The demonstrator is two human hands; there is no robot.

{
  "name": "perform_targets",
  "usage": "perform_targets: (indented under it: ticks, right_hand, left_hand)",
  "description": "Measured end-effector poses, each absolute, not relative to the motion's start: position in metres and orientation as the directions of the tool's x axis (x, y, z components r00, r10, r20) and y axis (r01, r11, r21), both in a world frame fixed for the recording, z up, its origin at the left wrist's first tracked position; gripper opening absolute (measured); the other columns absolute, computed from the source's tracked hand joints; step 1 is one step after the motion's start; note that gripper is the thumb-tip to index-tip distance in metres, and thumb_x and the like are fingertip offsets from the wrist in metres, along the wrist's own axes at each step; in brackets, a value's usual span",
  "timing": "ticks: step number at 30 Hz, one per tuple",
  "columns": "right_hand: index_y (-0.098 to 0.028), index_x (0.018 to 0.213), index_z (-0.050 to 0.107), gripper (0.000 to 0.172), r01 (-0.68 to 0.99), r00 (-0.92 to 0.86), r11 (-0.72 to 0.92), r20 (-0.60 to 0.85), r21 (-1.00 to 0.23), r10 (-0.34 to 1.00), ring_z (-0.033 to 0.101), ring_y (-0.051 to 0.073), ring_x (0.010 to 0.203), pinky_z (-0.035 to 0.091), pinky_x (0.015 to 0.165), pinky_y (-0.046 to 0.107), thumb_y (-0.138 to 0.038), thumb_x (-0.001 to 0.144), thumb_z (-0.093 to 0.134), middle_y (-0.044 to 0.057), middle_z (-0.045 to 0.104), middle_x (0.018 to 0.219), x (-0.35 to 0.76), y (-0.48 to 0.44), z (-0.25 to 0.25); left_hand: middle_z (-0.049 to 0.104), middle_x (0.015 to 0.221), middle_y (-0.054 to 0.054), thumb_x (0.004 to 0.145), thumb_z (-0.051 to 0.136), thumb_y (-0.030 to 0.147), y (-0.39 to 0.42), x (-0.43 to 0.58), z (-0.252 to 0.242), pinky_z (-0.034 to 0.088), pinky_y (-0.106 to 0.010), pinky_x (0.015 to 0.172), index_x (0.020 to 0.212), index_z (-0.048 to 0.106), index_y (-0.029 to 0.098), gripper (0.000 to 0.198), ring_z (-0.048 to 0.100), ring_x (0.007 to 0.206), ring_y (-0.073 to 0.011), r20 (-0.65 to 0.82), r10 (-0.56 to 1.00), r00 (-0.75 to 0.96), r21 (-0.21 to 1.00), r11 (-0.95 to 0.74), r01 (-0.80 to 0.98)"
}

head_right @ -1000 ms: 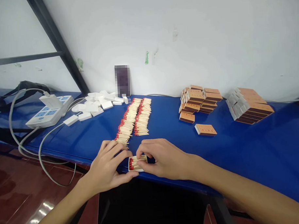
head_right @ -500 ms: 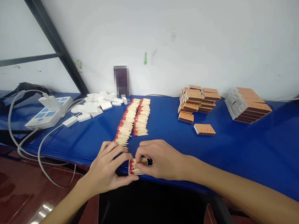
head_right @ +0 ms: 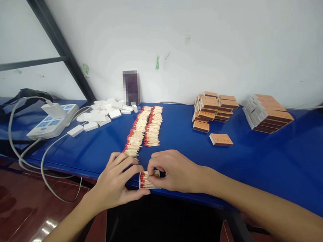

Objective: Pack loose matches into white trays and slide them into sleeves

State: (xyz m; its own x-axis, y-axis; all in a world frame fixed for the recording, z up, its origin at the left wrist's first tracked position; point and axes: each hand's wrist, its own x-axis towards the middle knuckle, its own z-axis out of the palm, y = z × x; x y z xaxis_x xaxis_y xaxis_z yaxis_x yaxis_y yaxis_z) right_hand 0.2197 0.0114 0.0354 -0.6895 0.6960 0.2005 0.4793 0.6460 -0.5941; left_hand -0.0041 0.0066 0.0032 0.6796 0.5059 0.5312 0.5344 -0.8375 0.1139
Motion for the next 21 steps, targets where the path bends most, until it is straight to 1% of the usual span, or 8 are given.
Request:
perform_targets:
  ticks: [3,5,8,10,12,15,18,21]
  right_hand:
    - [-0.018,0.07,0.063,0.014,0.483,-0.668,0.667,0.254,-0.568,0.7,0.039,0.007,0.053,0.032,0.052,0.021,-0.021,0.084,0.061,-0.006,0.043,0.059,0.22,0.011,0.037]
    - [-0.018,0.07,0.06,0.015,0.505,-0.62,0.677,0.321,-0.535,0.716,0.038,0.008,0.052,0.032,0.051,0.021,-0.021,0.085,0.059,-0.006,0.042,0.058,0.221,0.014,0.035]
    - [-0.018,0.075,0.06,0.009,0.62,-0.519,0.664,0.416,-0.418,0.746,0.042,0.009,0.054,0.033,0.054,0.022,-0.019,0.083,0.058,-0.004,0.048,0.061,0.228,0.023,0.028]
    - [-0.018,0.081,0.063,0.007,0.7,-0.494,0.638,0.429,-0.321,0.757,0.044,0.01,0.056,0.034,0.056,0.023,-0.021,0.085,0.057,-0.002,0.052,0.064,0.233,0.033,0.022]
    - [-0.019,0.09,0.065,0.011,0.739,-0.491,0.619,0.417,-0.266,0.765,0.046,0.012,0.057,0.035,0.057,0.024,-0.025,0.088,0.056,-0.001,0.055,0.066,0.236,0.042,0.017]
    - [-0.018,0.094,0.068,0.017,0.746,-0.5,0.619,0.407,-0.247,0.765,0.049,0.012,0.058,0.036,0.058,0.024,-0.026,0.091,0.053,0.0,0.057,0.067,0.238,0.051,0.014]
    - [-0.018,0.091,0.07,0.02,0.745,-0.508,0.618,0.39,-0.249,0.769,0.05,0.012,0.058,0.035,0.058,0.024,-0.024,0.092,0.051,0.0,0.057,0.065,0.236,0.054,0.014]
    - [-0.017,0.086,0.069,0.019,0.745,-0.516,0.616,0.364,-0.256,0.775,0.047,0.012,0.055,0.033,0.056,0.024,-0.025,0.091,0.053,-0.001,0.056,0.063,0.235,0.053,0.015]
  left_hand:
    - [0.065,0.092,-0.005,0.087,0.064,0.054,0.006,-0.005,0.004,0.035,-0.038,0.079,0.095,0.062,0.018,0.037,0.055,0.085,-0.0218,0.538,0.501,0.678,0.107,-0.838,0.535]
    - [0.065,0.092,-0.005,0.087,0.064,0.056,0.006,-0.005,0.004,0.035,-0.038,0.08,0.095,0.063,0.018,0.038,0.055,0.085,-0.0221,0.539,0.5,0.677,0.1,-0.837,0.538]
    - [0.064,0.09,-0.006,0.086,0.063,0.057,0.006,-0.005,0.003,0.036,-0.039,0.08,0.094,0.063,0.019,0.039,0.055,0.085,-0.0225,0.537,0.506,0.674,0.099,-0.832,0.546]
    - [0.064,0.09,-0.006,0.086,0.063,0.056,0.005,-0.005,0.003,0.036,-0.039,0.08,0.093,0.064,0.018,0.038,0.055,0.084,-0.0225,0.539,0.51,0.671,0.101,-0.829,0.549]
    - [0.063,0.09,-0.006,0.086,0.063,0.055,0.005,-0.004,0.002,0.036,-0.04,0.081,0.093,0.064,0.018,0.037,0.056,0.085,-0.0225,0.54,0.512,0.668,0.102,-0.828,0.552]
    - [0.063,0.091,-0.006,0.086,0.063,0.054,0.005,-0.005,0.002,0.036,-0.04,0.081,0.094,0.064,0.018,0.037,0.055,0.085,-0.0228,0.538,0.515,0.667,0.104,-0.826,0.554]
    - [0.063,0.091,-0.006,0.086,0.064,0.054,0.005,-0.005,0.003,0.036,-0.04,0.081,0.094,0.063,0.018,0.037,0.055,0.085,-0.0228,0.541,0.512,0.667,0.103,-0.828,0.552]
    - [0.063,0.091,-0.006,0.085,0.064,0.054,0.006,-0.005,0.003,0.036,-0.04,0.081,0.094,0.063,0.018,0.037,0.056,0.085,-0.0228,0.538,0.514,0.668,0.104,-0.827,0.552]
